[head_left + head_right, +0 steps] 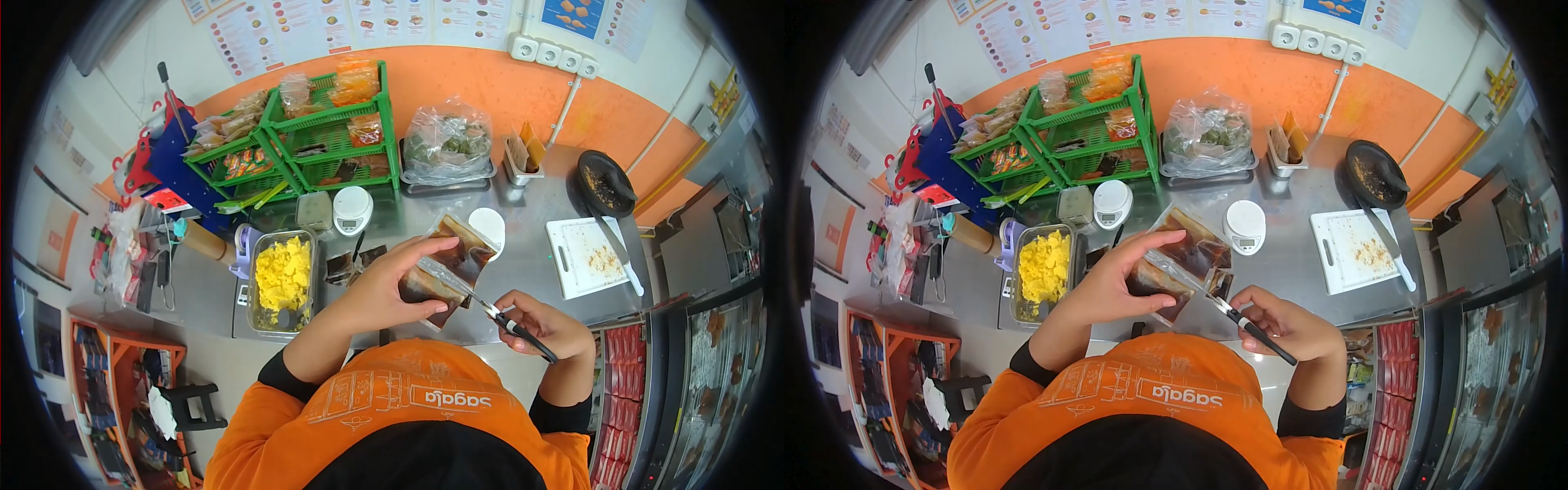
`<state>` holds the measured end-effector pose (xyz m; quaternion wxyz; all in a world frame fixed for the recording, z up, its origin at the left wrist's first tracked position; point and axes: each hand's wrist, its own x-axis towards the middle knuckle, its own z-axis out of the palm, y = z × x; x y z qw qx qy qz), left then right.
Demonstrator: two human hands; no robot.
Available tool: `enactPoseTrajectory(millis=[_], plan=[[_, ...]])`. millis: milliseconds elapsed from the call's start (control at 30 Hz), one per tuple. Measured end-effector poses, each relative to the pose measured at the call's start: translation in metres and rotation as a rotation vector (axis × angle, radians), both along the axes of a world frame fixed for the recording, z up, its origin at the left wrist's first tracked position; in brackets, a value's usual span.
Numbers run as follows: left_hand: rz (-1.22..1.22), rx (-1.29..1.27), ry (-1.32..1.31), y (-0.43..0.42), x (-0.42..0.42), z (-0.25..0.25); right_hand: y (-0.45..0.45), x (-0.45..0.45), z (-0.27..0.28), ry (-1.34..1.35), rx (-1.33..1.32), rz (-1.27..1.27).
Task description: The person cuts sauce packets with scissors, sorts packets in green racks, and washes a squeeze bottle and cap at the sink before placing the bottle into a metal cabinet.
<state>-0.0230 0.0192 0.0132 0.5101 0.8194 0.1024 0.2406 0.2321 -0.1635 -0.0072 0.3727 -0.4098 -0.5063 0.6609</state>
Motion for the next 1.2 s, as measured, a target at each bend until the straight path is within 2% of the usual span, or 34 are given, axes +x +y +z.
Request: enactPoseTrajectory(millis=[1200], plan=[[-0.06,-0.021,0.061,-0.0007,0.0,0.0063,0.0055,-0.0099,0.0009,0.033,0.063,0.003]])
